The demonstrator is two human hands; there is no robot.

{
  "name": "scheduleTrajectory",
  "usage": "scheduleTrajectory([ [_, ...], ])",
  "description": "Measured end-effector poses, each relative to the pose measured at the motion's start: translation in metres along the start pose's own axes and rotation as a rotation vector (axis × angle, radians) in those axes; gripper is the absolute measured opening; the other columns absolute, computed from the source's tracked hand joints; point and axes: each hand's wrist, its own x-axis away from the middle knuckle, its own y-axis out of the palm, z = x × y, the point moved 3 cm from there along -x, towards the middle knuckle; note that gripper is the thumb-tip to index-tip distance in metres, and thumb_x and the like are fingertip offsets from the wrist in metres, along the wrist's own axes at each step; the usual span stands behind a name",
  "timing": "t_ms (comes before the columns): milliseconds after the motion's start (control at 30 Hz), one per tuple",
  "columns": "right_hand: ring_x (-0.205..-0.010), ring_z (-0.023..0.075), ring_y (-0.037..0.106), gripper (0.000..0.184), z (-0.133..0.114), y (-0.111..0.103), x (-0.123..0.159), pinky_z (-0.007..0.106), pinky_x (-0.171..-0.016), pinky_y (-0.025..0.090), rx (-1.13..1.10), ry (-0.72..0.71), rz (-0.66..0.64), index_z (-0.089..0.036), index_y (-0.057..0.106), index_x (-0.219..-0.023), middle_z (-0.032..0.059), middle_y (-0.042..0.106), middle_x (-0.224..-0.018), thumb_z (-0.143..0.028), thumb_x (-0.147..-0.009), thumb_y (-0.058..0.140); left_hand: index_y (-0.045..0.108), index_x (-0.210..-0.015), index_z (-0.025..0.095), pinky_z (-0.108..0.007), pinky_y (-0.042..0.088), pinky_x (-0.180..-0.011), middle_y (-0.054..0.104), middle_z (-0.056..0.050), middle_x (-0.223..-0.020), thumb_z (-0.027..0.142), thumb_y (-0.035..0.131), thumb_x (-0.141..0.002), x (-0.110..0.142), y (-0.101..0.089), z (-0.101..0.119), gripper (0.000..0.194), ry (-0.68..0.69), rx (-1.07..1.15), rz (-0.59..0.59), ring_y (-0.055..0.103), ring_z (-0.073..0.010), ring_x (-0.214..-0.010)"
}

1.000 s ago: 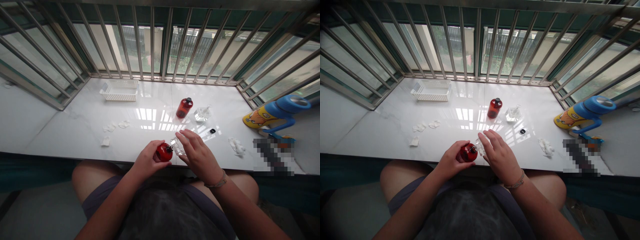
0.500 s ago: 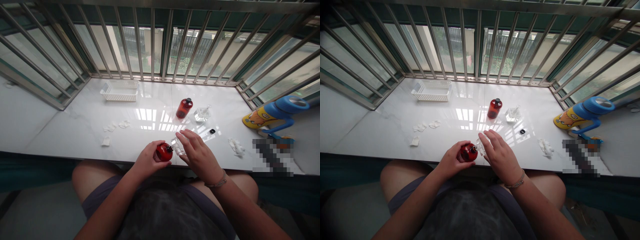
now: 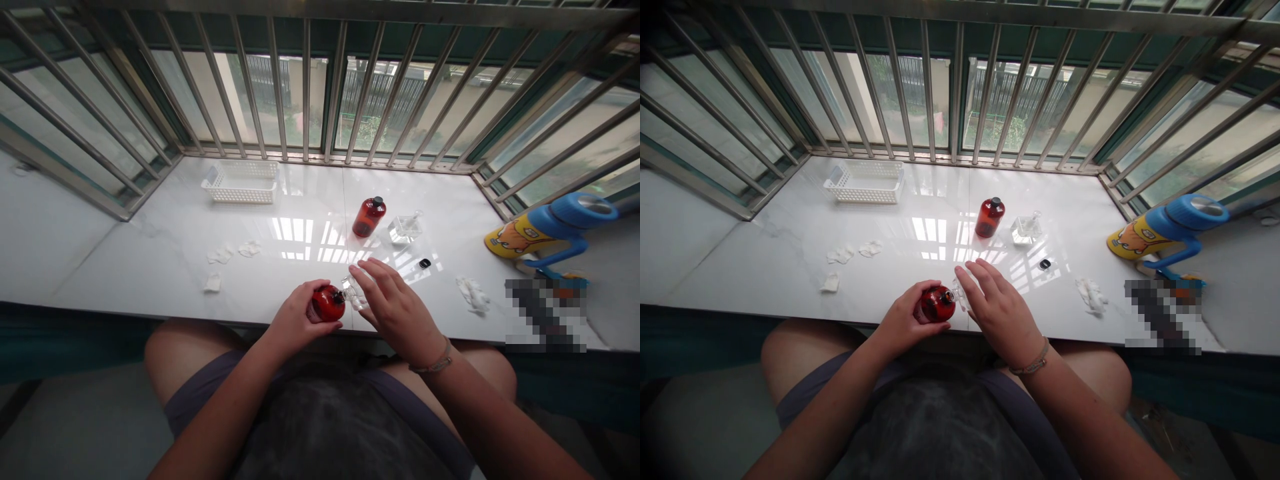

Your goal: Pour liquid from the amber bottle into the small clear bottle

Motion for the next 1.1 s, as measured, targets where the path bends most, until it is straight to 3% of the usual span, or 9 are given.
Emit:
scheduleTrajectory([
  [600,-0.147,0.0400,0.052,0.076,-0.0006,-0.0015,-0.0018,0.061,-0.120,0.054,0.038,-0.014,0.009,-0.016,0.034,-0.169,0.0213,0.057,-0.151,-0.003,-0.099,0.061,0.058,-0.143,0.031,-0.046,0.055,-0.114,0.069,-0.006,-0.139,0.032,0.100,-0.076,0.0008,0.0005,-0.0012,0.080,0.012,-0.012,-0.007,0.068,-0.0283,-0.126],
  [1100,-0.146,0.0416,0.052,0.065,-0.0011,-0.0026,-0.0020,0.061,-0.119,0.055,0.070,-0.055,0.009,-0.008,0.046,-0.160,0.0238,0.058,-0.150,-0.002,-0.098,0.062,0.058,-0.144,0.031,-0.045,0.054,-0.114,0.068,-0.005,-0.140,0.033,0.100,-0.075,0.0002,0.0006,-0.0026,0.080,0.011,-0.007,-0.002,0.067,-0.0288,-0.128],
])
